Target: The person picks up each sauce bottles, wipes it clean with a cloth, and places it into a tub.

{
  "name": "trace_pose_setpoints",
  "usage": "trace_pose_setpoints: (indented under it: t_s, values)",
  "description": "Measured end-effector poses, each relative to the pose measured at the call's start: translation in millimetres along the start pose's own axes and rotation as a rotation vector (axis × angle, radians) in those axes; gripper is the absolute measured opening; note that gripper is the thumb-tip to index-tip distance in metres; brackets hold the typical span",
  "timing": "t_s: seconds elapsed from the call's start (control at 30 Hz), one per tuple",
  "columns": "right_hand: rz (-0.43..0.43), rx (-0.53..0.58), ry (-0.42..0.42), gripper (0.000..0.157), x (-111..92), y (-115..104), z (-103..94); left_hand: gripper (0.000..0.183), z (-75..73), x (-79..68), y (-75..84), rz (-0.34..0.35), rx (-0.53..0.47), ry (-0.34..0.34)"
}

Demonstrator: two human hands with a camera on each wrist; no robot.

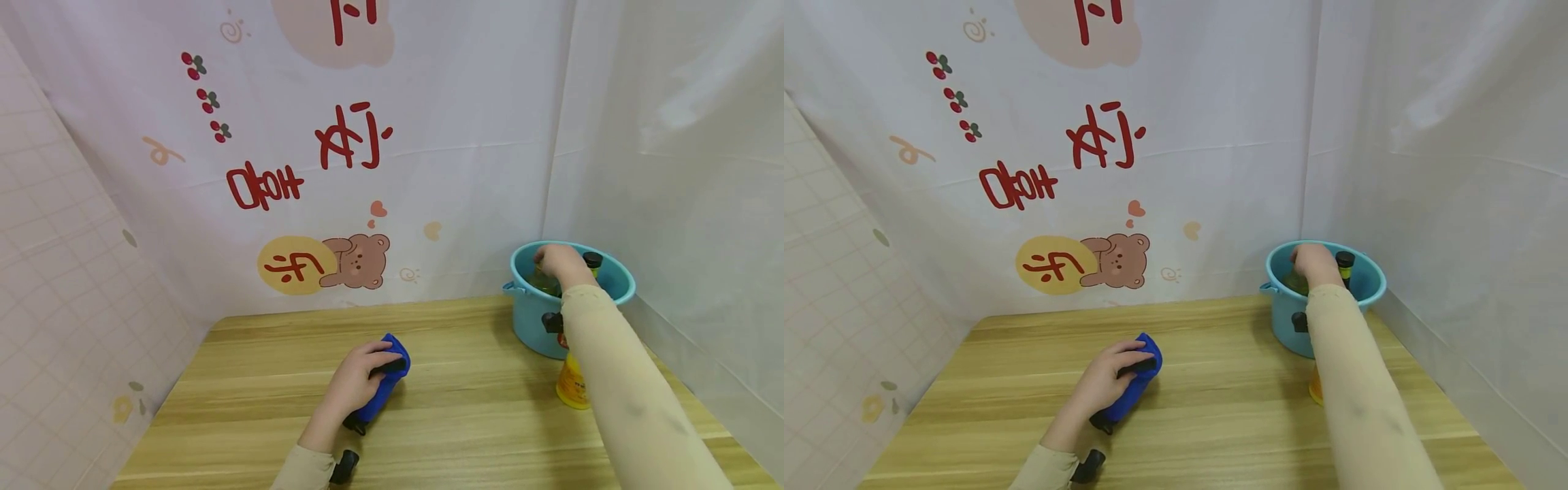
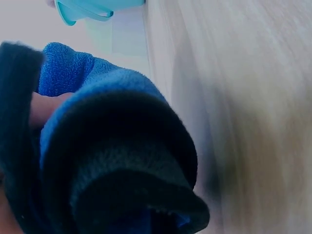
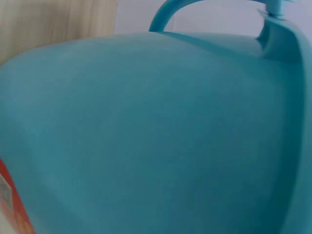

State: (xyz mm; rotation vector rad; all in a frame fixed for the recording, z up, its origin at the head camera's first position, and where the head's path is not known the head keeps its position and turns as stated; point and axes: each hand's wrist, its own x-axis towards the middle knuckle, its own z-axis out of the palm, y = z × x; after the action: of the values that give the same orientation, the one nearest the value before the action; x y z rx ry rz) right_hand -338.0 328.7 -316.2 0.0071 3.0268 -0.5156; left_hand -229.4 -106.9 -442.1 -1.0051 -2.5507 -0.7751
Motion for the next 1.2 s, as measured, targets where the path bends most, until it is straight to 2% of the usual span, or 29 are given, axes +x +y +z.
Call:
trace_pose_setpoints:
  t_s: [0.2, 0.4, 0.5, 0.77, 1.0, 1.2]
  values:
    - [-0.013, -0.031, -0.07, 0.043, -6, -11, -15.3, 0.044, 0.4, -0.8, 0.9, 0.007, -0.007, 0.01]
    - [-0.13, -0.141, -0.115, 0.043, -22, -31, -37.1, 0.045, 1.5, -1.3, 0.9, -0.001, -0.008, 0.003]
    - [-0.191, -0.14, -0.114, 0.044, -34, -37, -44.3, 0.045, 1.2, -1.4, 2.1, -0.006, -0.012, -0.003]
    - [-0.386, -0.085, 0.027, 0.047, -76, -33, -44.0, 0.046, 1.2, -0.4, 2.2, 0.003, -0.011, -0.009]
    - [-0.45, -0.044, 0.151, 0.047, -111, -13, -32.3, 0.044, 2.6, -0.9, 3.7, -0.007, -0.008, -0.027]
    - [-0.455, 0.042, 0.264, 0.048, -137, 10, -20.5, 0.045, 5.4, -1.3, 4.6, -0.01, -0.014, -0.019]
